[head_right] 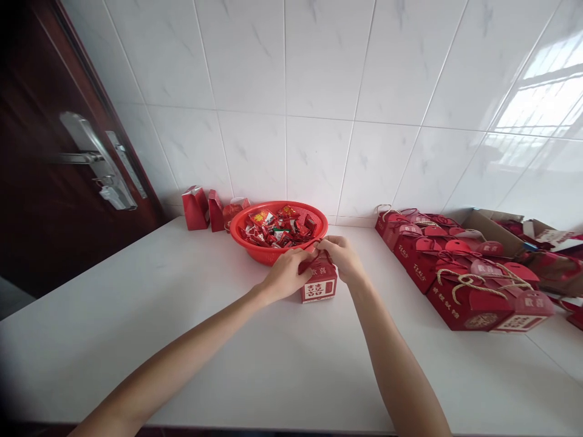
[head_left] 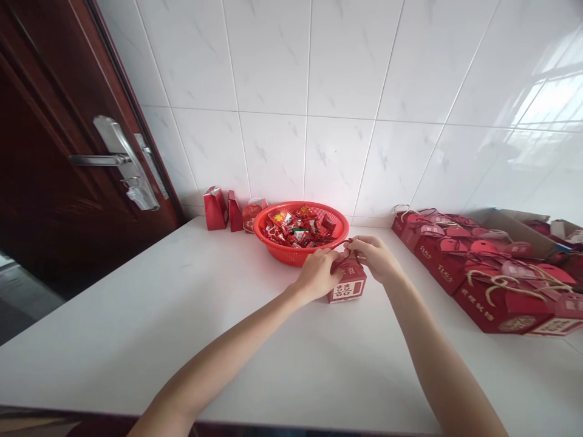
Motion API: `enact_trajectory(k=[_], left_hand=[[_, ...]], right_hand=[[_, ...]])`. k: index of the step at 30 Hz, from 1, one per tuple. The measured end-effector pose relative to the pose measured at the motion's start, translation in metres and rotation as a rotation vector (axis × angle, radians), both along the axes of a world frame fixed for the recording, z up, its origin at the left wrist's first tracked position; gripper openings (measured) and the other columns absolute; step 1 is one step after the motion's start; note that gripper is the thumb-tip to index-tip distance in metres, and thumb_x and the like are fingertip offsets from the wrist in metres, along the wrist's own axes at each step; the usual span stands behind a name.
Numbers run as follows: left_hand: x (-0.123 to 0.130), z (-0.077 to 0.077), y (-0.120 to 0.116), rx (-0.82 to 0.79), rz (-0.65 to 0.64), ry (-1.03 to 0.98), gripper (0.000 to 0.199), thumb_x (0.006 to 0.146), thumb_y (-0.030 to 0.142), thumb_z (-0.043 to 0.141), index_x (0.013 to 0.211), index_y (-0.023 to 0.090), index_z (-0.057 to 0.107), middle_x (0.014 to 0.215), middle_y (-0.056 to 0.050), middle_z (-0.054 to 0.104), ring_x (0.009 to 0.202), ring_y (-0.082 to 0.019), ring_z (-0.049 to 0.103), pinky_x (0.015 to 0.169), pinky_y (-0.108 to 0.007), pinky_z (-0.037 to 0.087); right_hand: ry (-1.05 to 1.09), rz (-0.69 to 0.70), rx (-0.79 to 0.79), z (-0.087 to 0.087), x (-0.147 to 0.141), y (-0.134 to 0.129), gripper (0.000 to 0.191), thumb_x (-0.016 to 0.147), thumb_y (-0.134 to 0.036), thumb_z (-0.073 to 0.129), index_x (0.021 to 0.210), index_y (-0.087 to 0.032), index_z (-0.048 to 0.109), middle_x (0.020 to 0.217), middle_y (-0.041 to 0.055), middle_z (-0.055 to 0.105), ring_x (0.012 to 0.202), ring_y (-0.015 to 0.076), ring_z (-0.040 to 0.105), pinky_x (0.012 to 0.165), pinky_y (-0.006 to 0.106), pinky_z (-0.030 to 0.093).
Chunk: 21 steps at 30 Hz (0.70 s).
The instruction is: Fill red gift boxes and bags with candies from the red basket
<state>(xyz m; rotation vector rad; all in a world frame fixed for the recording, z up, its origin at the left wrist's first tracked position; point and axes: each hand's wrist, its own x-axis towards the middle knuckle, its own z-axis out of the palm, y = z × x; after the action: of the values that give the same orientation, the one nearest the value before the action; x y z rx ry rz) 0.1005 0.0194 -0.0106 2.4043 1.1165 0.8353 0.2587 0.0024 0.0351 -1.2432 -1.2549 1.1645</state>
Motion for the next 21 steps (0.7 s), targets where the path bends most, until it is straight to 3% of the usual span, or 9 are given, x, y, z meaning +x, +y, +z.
enact_trajectory(k=[3, 7, 11, 13, 17, 21], left_hand=[[0.001, -0.006, -0.001, 0.036, -0.054, -0.142, 0.023, 0.086, 0.015, 0.063, 0.108, 0.019, 0.068, 0.108, -0.009, 0.072, 0.105, -0.028, 0.064, 0.095, -0.039, 0.049], [0.000, -0.015, -0.008, 0.112, -0.123, -0.336, 0.028, 0.087, 0.025, 0.068, 0.114, 0.019, 0.065, 0.116, -0.010, 0.070, 0.113, -0.027, 0.061, 0.101, -0.040, 0.048], [-0.002, -0.031, -0.026, 0.238, -0.188, -0.464, 0.009, 0.089, 0.024, 0.064, 0.096, 0.020, 0.064, 0.096, -0.007, 0.069, 0.096, -0.022, 0.062, 0.089, -0.035, 0.050], [0.001, -0.046, -0.040, 0.227, -0.337, -0.477, 0.004, 0.089, 0.020, 0.060, 0.086, 0.019, 0.061, 0.082, -0.004, 0.067, 0.081, -0.017, 0.061, 0.078, -0.030, 0.050], [0.010, -0.081, -0.072, 0.089, -0.694, -0.357, 0.020, 0.083, 0.014, 0.059, 0.070, 0.021, 0.046, 0.064, 0.002, 0.055, 0.061, -0.012, 0.049, 0.061, -0.023, 0.042], [0.018, -0.102, -0.092, 0.039, -0.868, -0.177, 0.031, 0.074, 0.012, 0.063, 0.066, 0.022, 0.034, 0.058, 0.005, 0.044, 0.056, -0.012, 0.039, 0.057, -0.024, 0.038]], right_hand=[[-0.028, -0.004, 0.033, -0.001, 0.003, -0.004, 0.015, 0.060, -0.030, 0.068, 0.059, -0.019, 0.058, 0.061, 0.0017, 0.062, 0.061, 0.0144, 0.058, 0.058, 0.026, 0.046], [-0.160, -0.032, 0.058, 0.000, 0.013, -0.010, 0.016, 0.062, -0.029, 0.068, 0.059, -0.019, 0.056, 0.060, 0.0010, 0.062, 0.059, 0.0138, 0.054, 0.053, 0.025, 0.040], [-0.172, -0.105, 0.114, 0.001, 0.030, -0.016, 0.010, 0.064, -0.027, 0.065, 0.068, -0.018, 0.064, 0.058, 0.0011, 0.063, 0.056, 0.0131, 0.053, 0.052, 0.025, 0.039], [-0.165, -0.138, 0.132, 0.001, 0.038, -0.017, 0.009, 0.064, -0.025, 0.064, 0.070, -0.017, 0.065, 0.055, 0.0005, 0.062, 0.054, 0.0131, 0.053, 0.052, 0.025, 0.039], [-0.216, -0.231, 0.161, 0.004, 0.061, -0.021, 0.003, 0.066, -0.019, 0.064, 0.068, -0.018, 0.064, 0.054, -0.0003, 0.062, 0.054, 0.0135, 0.055, 0.054, 0.025, 0.041], [-0.377, -0.395, 0.202, 0.034, 0.096, -0.033, 0.011, 0.073, -0.008, 0.062, 0.068, -0.016, 0.067, 0.061, 0.0007, 0.066, 0.060, 0.0139, 0.059, 0.062, 0.027, 0.045]])
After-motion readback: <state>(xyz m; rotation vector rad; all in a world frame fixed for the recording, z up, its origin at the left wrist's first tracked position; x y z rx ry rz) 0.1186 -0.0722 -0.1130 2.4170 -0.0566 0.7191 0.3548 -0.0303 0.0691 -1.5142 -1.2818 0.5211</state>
